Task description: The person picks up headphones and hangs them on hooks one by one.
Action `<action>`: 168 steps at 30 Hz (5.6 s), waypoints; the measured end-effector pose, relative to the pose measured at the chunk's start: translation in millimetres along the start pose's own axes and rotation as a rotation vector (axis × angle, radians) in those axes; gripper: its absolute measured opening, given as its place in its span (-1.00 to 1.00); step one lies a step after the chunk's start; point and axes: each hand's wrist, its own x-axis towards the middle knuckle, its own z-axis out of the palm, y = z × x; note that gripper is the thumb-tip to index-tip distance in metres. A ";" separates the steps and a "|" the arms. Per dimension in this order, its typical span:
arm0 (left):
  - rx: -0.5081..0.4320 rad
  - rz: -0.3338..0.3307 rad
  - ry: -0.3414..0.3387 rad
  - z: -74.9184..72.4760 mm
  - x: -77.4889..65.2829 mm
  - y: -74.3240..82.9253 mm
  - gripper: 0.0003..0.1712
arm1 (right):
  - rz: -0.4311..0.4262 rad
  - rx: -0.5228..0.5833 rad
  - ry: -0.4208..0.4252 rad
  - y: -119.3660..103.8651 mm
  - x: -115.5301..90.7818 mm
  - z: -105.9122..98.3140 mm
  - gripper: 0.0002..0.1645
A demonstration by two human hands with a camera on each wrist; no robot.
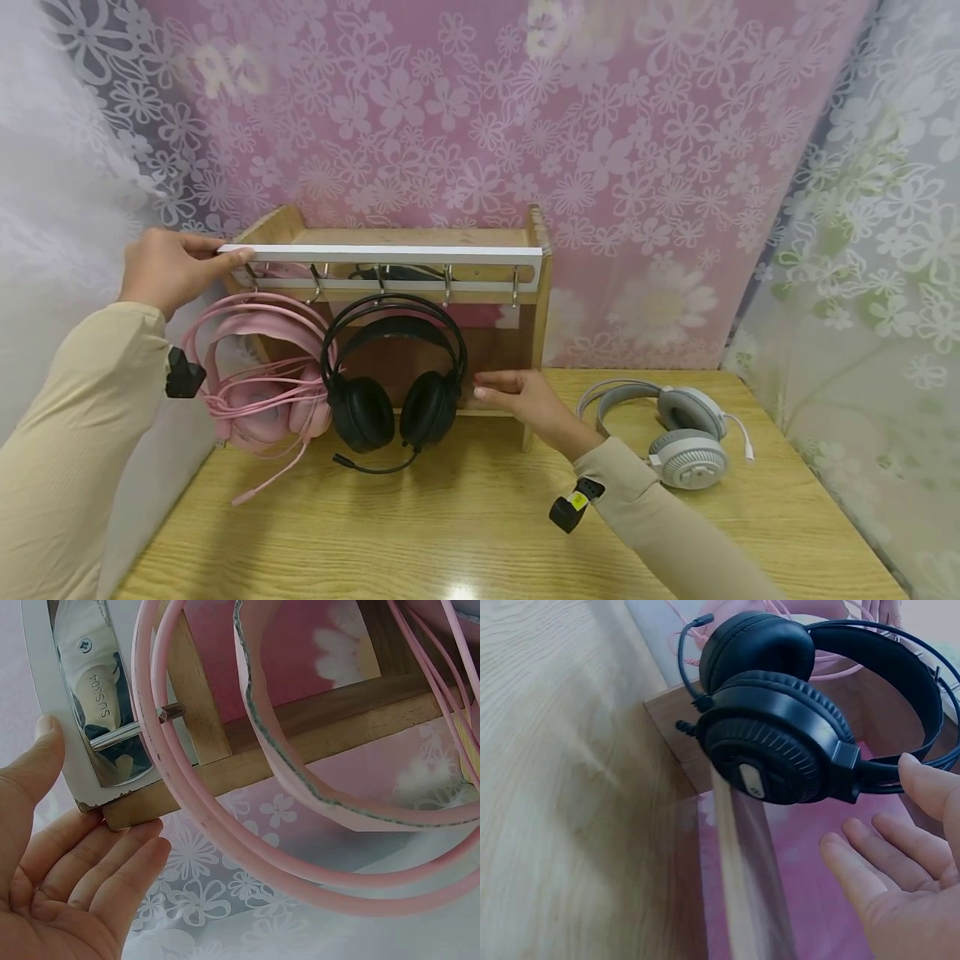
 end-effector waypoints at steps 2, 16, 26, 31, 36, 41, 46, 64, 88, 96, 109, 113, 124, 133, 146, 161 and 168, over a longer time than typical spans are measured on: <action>0.003 0.002 0.004 0.0 -0.1 -0.4 -0.11 | 0.001 -0.011 -0.010 5.6 -3.4 -0.7 -0.42; 0.004 0.015 0.007 1.3 -0.6 0.6 -0.14 | 0.075 0.001 0.006 56.0 -37.8 -21.0 -0.36; 0.007 0.014 -0.001 -0.5 -1.1 1.1 -0.15 | 0.115 -0.024 0.052 77.7 -55.6 -39.6 -0.36; 0.020 0.021 0.026 1.3 -0.2 -1.0 -0.15 | 0.120 -0.055 0.087 88.8 -61.7 -49.7 -0.38; 0.018 0.026 0.029 1.7 0.9 -2.3 -0.14 | 0.126 -0.088 0.110 98.3 -66.2 -62.0 -0.39; 0.016 0.025 0.031 1.4 1.0 -2.0 -0.15 | 0.166 -0.137 0.161 103.1 -69.3 -72.7 -0.40; 0.011 0.023 0.028 1.2 1.3 -1.4 -0.15 | 0.183 -0.143 0.221 108.6 -68.6 -80.0 -0.37; 0.009 0.010 0.010 -0.7 1.1 0.1 -0.14 | 0.255 -0.212 0.247 124.2 -58.4 -93.8 -0.46; 0.012 0.018 0.009 1.5 0.6 -1.2 -0.12 | 0.308 -0.166 0.164 110.0 -59.9 -113.8 -0.40; 0.015 0.011 0.012 1.5 -0.5 -0.6 -0.10 | 0.324 -0.134 0.230 93.1 -63.1 -118.8 -0.38; 0.009 0.008 0.016 2.7 -0.1 -3.3 -0.09 | 0.322 -0.185 0.282 87.5 -67.0 -124.1 -0.48; 0.007 0.003 0.010 1.8 -0.5 -2.3 -0.08 | 0.335 -0.180 0.290 84.9 -67.2 -126.6 -0.47; -0.011 -0.007 -0.003 0.9 -0.2 -0.9 -0.07 | 0.324 -0.264 0.351 68.6 -76.0 -130.7 -0.43; -0.013 0.016 0.016 1.9 0.8 -0.4 -0.11 | 0.315 -0.236 0.374 56.3 -84.0 -137.2 -0.36; -0.012 0.023 0.019 0.3 -0.1 0.4 -0.16 | 0.258 -0.207 0.399 48.8 -91.5 -146.5 -0.34; -0.034 0.012 0.010 1.4 -0.5 -0.1 -0.12 | 0.258 -0.111 0.378 30.7 -97.2 -151.4 -0.28; -0.036 0.007 0.008 1.3 -0.9 -0.6 -0.11 | 0.231 -0.102 0.393 25.4 -99.5 -152.5 -0.24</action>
